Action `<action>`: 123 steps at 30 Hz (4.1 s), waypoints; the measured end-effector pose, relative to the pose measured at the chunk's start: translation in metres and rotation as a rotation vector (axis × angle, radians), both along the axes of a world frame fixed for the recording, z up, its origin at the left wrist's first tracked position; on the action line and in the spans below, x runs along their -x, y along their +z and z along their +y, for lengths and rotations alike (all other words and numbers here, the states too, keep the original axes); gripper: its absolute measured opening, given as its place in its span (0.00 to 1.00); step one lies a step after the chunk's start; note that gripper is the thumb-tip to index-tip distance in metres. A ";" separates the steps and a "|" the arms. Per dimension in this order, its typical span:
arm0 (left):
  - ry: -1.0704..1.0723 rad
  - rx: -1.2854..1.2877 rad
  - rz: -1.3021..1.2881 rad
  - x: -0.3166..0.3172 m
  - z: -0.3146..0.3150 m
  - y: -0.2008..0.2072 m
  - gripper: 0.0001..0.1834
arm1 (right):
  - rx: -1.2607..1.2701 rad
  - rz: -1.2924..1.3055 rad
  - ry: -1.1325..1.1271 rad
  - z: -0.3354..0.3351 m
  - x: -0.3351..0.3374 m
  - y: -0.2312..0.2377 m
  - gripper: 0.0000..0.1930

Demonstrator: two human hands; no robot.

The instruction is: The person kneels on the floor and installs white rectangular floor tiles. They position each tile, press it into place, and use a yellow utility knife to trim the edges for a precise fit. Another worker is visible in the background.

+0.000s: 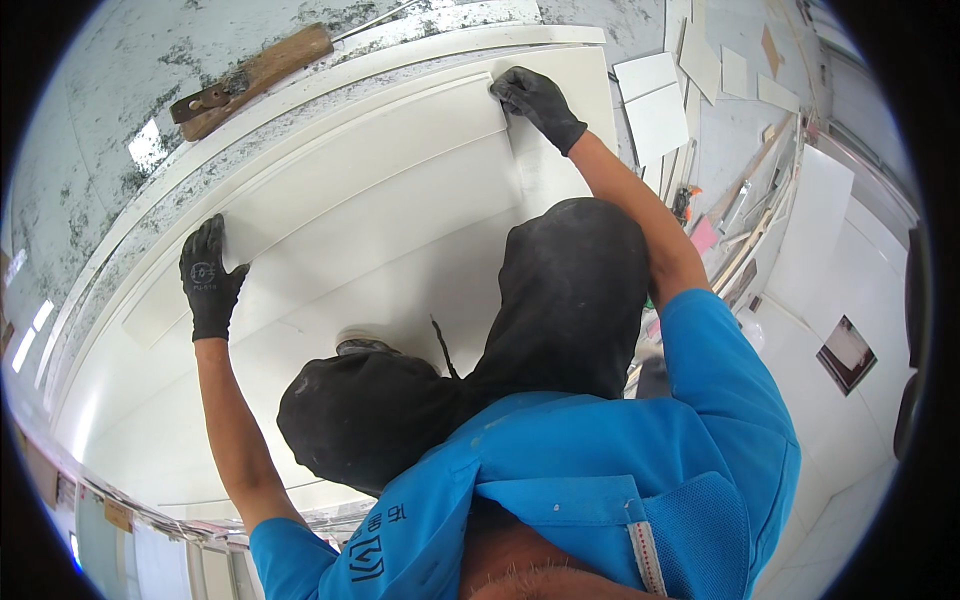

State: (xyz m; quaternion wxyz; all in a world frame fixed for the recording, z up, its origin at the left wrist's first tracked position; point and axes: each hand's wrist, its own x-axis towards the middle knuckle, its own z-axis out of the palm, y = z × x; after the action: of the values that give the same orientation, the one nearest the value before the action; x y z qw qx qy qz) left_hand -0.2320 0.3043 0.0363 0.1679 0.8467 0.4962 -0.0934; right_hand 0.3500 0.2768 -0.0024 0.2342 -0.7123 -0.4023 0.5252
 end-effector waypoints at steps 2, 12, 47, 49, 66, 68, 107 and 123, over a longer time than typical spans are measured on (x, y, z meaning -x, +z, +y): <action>-0.004 0.000 -0.008 0.001 0.000 -0.001 0.50 | -0.009 0.010 -0.006 -0.002 -0.003 -0.005 0.11; -0.021 -0.013 0.010 0.007 0.001 -0.005 0.50 | 0.005 0.045 -0.011 -0.003 0.001 -0.001 0.12; 0.019 -0.024 -0.049 -0.014 -0.010 0.007 0.48 | 0.097 0.043 0.046 -0.008 -0.045 -0.033 0.08; 0.012 -0.021 -0.061 -0.013 -0.008 0.008 0.48 | 0.091 0.075 0.037 -0.009 -0.045 -0.032 0.08; 0.004 -0.002 -0.033 -0.010 -0.007 0.012 0.49 | 0.099 0.109 0.023 -0.014 -0.048 -0.030 0.08; 0.003 0.000 -0.051 -0.009 -0.007 0.014 0.50 | 0.093 0.096 0.021 -0.014 -0.048 -0.030 0.08; 1.018 0.207 0.199 0.177 -0.026 -0.022 0.80 | 0.122 0.023 -0.068 -0.021 -0.027 -0.004 0.07; 1.051 0.201 0.295 0.221 -0.024 -0.054 0.79 | -0.027 -0.020 -0.116 -0.022 0.017 0.010 0.09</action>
State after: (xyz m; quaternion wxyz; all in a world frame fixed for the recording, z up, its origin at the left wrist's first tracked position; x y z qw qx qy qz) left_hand -0.4530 0.2804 -0.0180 0.2005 0.4431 0.8587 -0.1615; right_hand 0.3333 0.2551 0.0081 0.2699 -0.7365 -0.3697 0.4980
